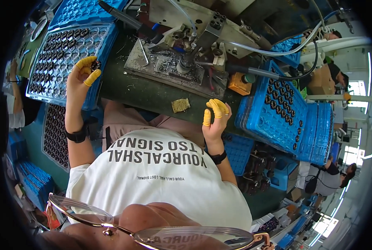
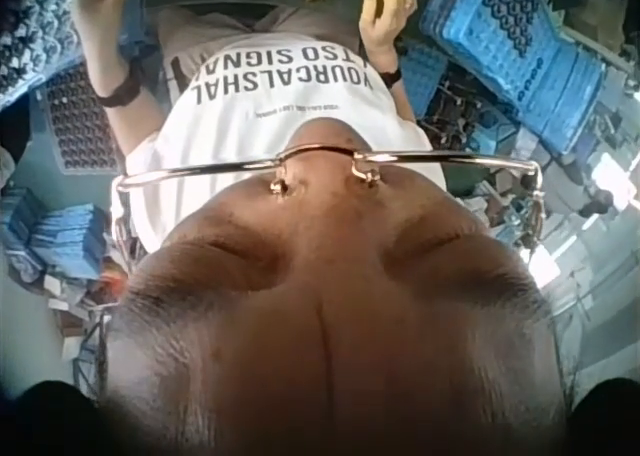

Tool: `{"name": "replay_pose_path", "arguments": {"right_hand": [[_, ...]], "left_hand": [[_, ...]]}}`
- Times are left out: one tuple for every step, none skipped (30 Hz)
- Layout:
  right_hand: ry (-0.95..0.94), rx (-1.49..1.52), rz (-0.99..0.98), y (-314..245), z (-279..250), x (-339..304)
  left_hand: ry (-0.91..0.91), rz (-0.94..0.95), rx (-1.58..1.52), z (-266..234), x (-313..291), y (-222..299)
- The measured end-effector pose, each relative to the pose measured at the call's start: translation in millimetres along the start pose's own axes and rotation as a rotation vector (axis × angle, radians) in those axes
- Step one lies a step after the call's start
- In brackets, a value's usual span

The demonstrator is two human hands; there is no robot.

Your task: Assembling small electronic or mechanical components using a stationary assembly machine and pliers.

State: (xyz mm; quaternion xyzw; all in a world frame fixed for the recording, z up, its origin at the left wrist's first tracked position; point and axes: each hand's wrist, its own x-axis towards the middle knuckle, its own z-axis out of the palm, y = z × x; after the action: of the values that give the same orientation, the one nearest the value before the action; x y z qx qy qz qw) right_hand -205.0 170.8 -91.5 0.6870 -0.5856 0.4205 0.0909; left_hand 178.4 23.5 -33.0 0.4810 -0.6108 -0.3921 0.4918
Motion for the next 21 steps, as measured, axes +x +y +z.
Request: {"name": "replay_pose_path", "arguments": {"right_hand": [[-0.011,-0.016,-0.004,1,0,0],[-0.023,-0.033,-0.005,1,0,-1],[-0.025,-0.035,0.001,1,0,-1],[-0.023,-0.062,-0.018,2,2,-1],[-0.022,-0.089,-0.039,2,3,0],[-0.024,-0.089,-0.035,2,4,0],[-0.028,-0.089,-0.036,2,4,-1],[-0.031,-0.089,-0.039,2,5,-1],[-0.032,-0.090,-0.039,1,6,0],[-0.031,-0.100,-0.039,0,8,0],[-0.022,-0.110,-0.030,0,7,0],[-0.016,-0.110,-0.023,0,6,0],[-0.008,-0.116,-0.023,1,6,0],[-0.008,-0.124,-0.031,0,6,1],[-0.010,-0.126,-0.032,-1,6,1],[-0.006,-0.134,-0.034,-2,6,2],[-0.002,-0.139,-0.036,-3,7,2],[-0.002,-0.138,-0.038,-3,7,3],[-0.011,-0.145,-0.041,-4,6,3],[-0.021,-0.151,-0.044,-4,6,3],[-0.019,-0.149,-0.046,-3,6,3]], "left_hand": [[-0.001,-0.005,0.004,0,0,0],[-0.007,-0.007,0.004,0,0,0],[-0.004,0.009,0.016,0,0,0],[-0.001,0.024,0.028,0,0,0],[-0.005,0.021,0.028,1,0,0],[-0.005,0.030,0.050,1,0,1],[-0.004,0.038,0.071,1,-1,2],[-0.005,0.037,0.071,1,-1,3],[-0.009,0.046,0.099,0,-2,3],[-0.012,0.054,0.126,-1,-3,2],[-0.019,0.058,0.131,1,-1,6],[-0.026,0.069,0.151,3,0,9],[-0.032,0.080,0.171,5,2,11],[-0.031,0.078,0.168,4,1,11],[-0.028,0.082,0.177,3,1,10],[-0.024,0.088,0.186,3,1,10],[-0.022,0.087,0.185,3,0,10],[-0.022,0.091,0.208,2,0,10],[-0.022,0.095,0.230,2,0,10],[-0.019,0.096,0.231,3,0,11],[-0.018,0.102,0.233,3,-1,11]]}}
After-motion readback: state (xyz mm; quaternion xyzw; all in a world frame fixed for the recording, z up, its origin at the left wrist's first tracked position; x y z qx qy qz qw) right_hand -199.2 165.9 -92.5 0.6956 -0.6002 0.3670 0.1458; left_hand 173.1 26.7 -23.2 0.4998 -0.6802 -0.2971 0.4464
